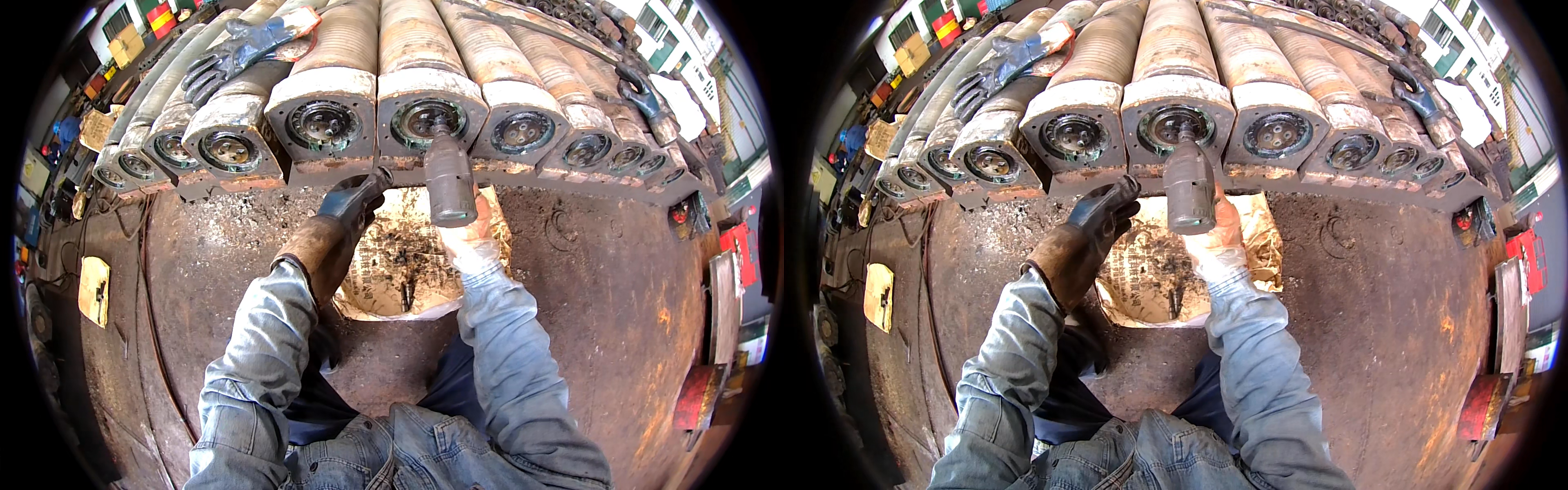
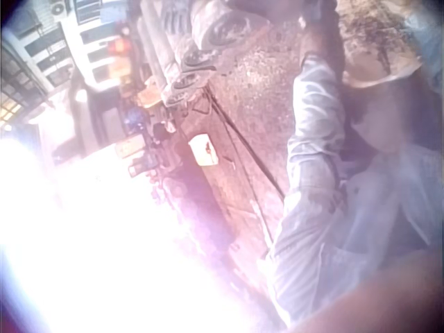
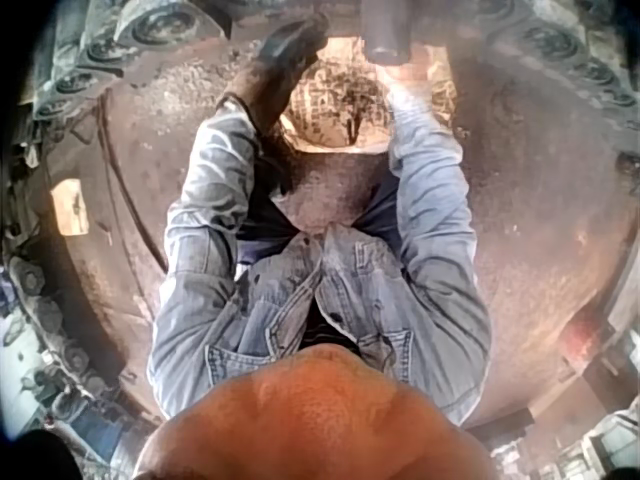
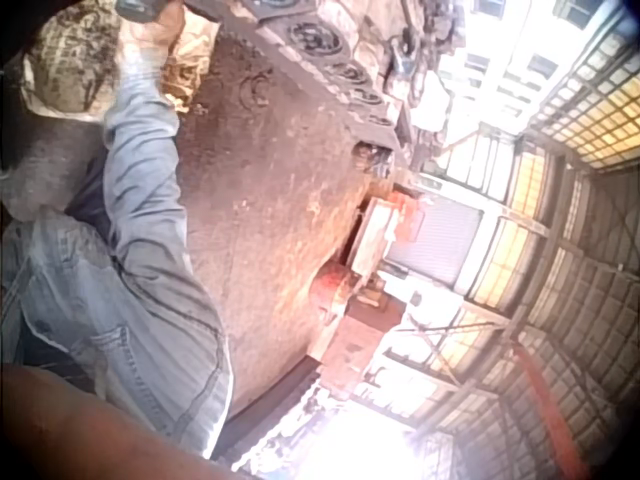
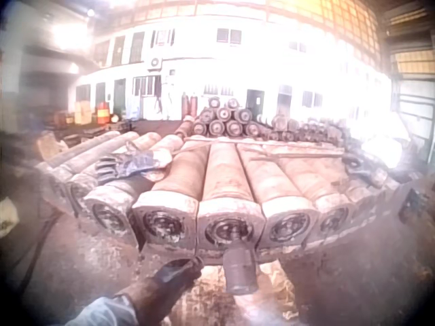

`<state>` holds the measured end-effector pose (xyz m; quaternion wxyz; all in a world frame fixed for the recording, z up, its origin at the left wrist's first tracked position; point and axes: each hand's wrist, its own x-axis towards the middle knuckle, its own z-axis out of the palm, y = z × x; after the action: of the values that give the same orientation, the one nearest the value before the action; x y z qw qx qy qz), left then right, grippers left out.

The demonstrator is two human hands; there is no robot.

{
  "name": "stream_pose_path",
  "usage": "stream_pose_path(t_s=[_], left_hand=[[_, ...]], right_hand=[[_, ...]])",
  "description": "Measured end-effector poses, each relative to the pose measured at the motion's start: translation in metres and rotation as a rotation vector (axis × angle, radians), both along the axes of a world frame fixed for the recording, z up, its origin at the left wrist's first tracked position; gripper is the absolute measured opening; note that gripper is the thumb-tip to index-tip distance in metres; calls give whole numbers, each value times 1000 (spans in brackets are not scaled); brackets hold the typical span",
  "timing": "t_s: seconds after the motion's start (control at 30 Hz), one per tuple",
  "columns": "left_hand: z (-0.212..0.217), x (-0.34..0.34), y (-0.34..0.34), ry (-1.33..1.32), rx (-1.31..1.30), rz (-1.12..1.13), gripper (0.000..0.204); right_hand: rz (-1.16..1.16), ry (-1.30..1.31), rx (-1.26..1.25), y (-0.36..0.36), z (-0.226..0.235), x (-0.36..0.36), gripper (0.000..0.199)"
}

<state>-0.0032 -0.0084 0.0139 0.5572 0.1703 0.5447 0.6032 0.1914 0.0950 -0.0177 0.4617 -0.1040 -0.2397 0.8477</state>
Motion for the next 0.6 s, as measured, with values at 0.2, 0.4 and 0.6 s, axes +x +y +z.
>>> stream_pose_path(t_s=[0.2, 0.4, 0.6], left_hand=[[12, 8, -7, 48, 16, -31, 67], [12, 12, -8, 19, 35, -54, 71], [43, 24, -12, -8, 61, -77, 61]], right_hand=[[-91, -426, 269, 24, -3, 16, 34], [-293, -767, 521, 15, -8, 5, 39], [-96, -293, 284, 15, 1, 19, 37]])
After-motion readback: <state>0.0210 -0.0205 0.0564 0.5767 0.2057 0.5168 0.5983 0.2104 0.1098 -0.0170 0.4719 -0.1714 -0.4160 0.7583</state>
